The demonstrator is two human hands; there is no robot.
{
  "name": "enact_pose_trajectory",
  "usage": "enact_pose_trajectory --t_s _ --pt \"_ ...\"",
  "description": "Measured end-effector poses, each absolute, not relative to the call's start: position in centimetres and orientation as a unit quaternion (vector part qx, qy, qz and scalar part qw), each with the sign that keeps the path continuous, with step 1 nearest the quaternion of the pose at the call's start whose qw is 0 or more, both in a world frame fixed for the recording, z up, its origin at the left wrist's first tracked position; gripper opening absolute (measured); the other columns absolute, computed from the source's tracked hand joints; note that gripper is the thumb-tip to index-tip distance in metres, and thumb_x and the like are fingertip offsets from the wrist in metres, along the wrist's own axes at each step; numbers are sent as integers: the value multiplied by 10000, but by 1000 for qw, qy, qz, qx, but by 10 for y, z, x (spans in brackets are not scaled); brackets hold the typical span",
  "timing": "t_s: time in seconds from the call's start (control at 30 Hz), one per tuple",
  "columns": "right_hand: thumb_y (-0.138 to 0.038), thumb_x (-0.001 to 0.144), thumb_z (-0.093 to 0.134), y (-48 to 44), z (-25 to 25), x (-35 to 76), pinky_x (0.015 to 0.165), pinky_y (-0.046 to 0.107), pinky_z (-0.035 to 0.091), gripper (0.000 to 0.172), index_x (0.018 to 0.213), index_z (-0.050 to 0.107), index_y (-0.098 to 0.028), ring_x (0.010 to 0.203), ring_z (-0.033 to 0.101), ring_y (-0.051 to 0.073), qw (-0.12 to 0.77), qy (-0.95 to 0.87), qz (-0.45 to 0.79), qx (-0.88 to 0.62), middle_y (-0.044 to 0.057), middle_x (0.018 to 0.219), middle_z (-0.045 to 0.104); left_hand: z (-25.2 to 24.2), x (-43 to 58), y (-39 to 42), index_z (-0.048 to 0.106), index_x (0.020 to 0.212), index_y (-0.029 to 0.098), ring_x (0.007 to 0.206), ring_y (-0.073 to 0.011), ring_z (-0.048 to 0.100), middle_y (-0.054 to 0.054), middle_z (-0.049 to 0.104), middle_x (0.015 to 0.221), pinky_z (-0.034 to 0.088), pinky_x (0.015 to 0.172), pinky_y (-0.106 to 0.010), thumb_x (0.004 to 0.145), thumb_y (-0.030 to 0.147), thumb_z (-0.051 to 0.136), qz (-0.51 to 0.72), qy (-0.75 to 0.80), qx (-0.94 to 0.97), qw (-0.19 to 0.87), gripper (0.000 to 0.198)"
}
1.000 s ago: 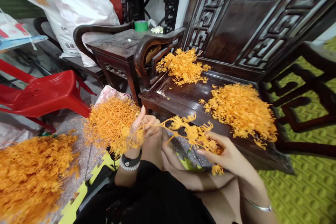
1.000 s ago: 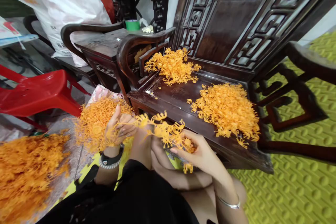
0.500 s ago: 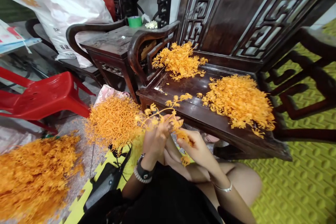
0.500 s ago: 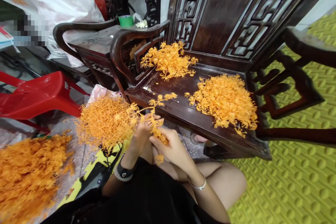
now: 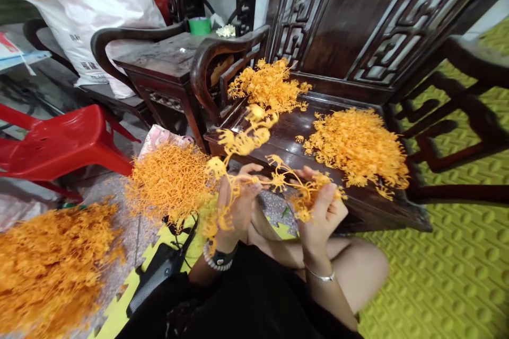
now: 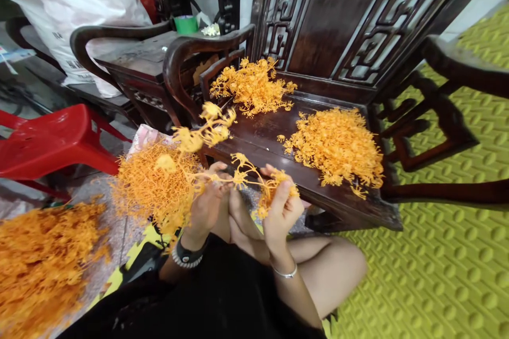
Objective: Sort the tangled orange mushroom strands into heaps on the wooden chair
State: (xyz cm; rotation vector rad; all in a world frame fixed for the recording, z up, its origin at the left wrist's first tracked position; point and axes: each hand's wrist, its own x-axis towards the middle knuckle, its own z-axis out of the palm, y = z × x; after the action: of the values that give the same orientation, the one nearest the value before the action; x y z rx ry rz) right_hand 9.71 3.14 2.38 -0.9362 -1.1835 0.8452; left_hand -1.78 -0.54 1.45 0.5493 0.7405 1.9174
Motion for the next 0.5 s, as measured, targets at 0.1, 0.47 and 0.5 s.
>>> enact_pose_trajectory --t_s 0.1,0.47,0.5 --pt "-478 959 387 32 29 95 688 313 503 434 881 669 -157 685 598 160 665 -510 355 -415 70 792 638 8 -12 -8 611 698 182 757 -114 624 5 630 864 528 753 -266 689 404 790 783 253 137 551 285" --pt "-497 887 514 31 23 99 878 341 474 317 1078 513 -244 963 550 194 469 -647 465 -381 62 1038 548 8 -13 -1 516 1294 316 1164 -212 546 -53 489 1407 449 983 -339 662 403 813 729 305 326 519 704" --pt "-484 863 560 29 20 99 936 353 453 336 1098 512 -249 1033 534 203 465 -656 463 -373 65 1085 542 7 -13 -1 548 1256 294 1131 -200 567 -57 524 1369 457 965 -326 705 366 786 725 343 328 499 604"
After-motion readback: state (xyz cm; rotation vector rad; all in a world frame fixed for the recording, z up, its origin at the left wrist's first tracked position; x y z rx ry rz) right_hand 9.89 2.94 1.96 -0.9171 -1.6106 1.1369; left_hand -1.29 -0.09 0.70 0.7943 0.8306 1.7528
